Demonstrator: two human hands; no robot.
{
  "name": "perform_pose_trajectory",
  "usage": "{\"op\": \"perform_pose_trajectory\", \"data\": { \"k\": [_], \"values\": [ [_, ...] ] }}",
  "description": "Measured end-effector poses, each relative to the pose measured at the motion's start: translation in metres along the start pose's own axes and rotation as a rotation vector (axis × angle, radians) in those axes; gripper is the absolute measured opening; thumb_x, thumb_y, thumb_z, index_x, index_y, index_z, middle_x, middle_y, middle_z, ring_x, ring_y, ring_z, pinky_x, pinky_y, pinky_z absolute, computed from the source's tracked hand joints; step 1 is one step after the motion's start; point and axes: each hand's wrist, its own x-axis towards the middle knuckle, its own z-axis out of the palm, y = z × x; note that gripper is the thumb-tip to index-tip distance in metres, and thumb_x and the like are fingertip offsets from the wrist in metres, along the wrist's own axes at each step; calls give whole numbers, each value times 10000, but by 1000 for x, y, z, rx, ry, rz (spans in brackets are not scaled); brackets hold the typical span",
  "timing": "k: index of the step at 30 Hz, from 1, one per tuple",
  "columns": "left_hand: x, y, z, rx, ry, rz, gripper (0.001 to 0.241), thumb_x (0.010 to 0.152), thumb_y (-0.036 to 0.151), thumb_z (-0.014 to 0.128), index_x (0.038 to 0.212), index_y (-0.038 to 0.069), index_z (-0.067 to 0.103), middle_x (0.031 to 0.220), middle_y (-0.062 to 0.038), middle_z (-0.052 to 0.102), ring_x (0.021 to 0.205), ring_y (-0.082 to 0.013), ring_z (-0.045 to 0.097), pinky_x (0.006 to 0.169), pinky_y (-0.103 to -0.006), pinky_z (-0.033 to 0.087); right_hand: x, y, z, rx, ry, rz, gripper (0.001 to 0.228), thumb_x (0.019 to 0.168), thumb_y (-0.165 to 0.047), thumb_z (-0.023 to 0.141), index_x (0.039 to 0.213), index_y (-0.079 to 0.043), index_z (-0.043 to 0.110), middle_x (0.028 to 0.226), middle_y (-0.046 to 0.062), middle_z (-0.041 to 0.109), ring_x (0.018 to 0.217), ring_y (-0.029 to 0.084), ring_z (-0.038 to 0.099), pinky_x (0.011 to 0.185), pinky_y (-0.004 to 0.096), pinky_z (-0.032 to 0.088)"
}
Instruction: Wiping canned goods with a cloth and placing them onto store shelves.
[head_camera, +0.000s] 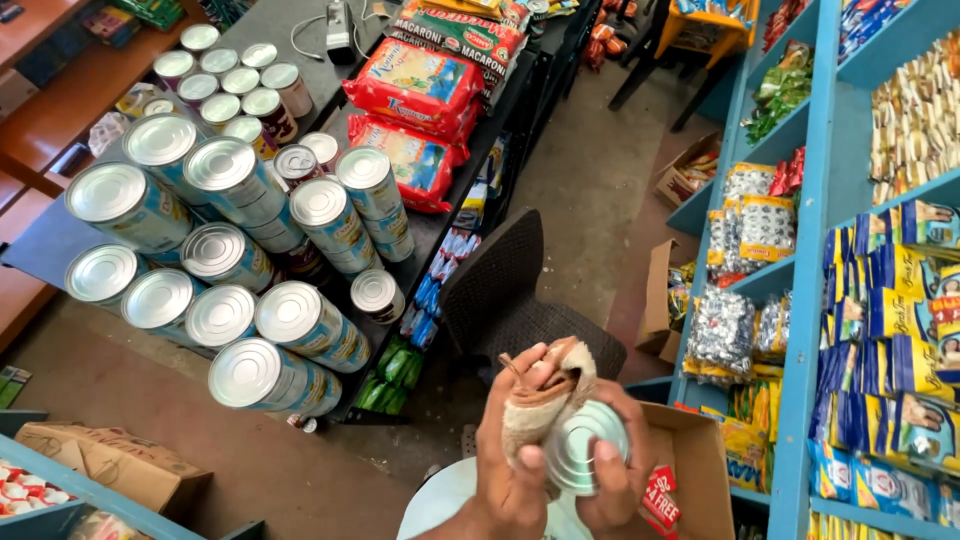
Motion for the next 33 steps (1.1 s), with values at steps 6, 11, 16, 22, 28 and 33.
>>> {"op": "perform_pose_trajectory", "data": {
  "k": [6, 11, 16, 22, 28, 33],
  "values": [
    [-51, -18, 7, -294, 222, -175, 1072, 784, 546, 884, 1477, 15, 262, 1402, -143, 404, 1303, -251, 476, 1178, -394, 376, 3, -41, 27, 2, -69, -25, 516, 857, -268, 442, 1264, 27, 554, 1202, 248, 698, 1014, 289, 692, 917, 369, 573],
    [-41, 43, -37, -89, 42, -85, 733, 1087, 538, 401, 1428, -111, 387, 1330, -262, 574, 1188, -323, 597, 1069, -448, 470, -52, -27, 26, -29, -157, 79, 520, 828, -262, 510, 1252, 34, 564, 1083, 182, 671, 843, 210, 607, 778, 323, 506],
    [-157, 5, -23, 162, 214, -214, 794, 1047, 393, 525, 1596, -17, 123, 1679, -290, 173, 1526, -443, 349, 1225, -518, 332, -49, -45, 51, 101, -125, 71, 500, 818, -161, 457, 1254, 56, 572, 1207, 259, 705, 912, 247, 687, 851, 323, 563],
    [-94, 29, -67, -71, 51, 63, 648, 1088, 397, 409, 1498, -97, 325, 1513, -287, 408, 1374, -393, 479, 1199, -535, 367, -86, -40, 46, 13, -222, 12, 508, 810, -170, 504, 1255, 59, 587, 1210, 210, 667, 871, 213, 650, 796, 313, 538],
    [-115, 36, -57, 101, -45, -77, 622, 1037, 324, 506, 1458, -121, 394, 1518, -311, 387, 1396, -446, 458, 1169, -555, 343, -76, -48, 33, 197, 24, 142, 537, 840, -195, 412, 1250, 107, 581, 1211, 286, 688, 956, 269, 646, 851, 326, 517],
    [-95, 35, -83, 438, -73, 185, 458, 967, 416, 589, 1195, 22, 642, 1173, -170, 534, 1084, -330, 531, 1048, -561, 389, -82, -37, 26, 421, -44, 306, 525, 851, -200, 444, 1243, 115, 592, 1135, 296, 701, 905, 293, 665, 796, 366, 529]
  ]
}}
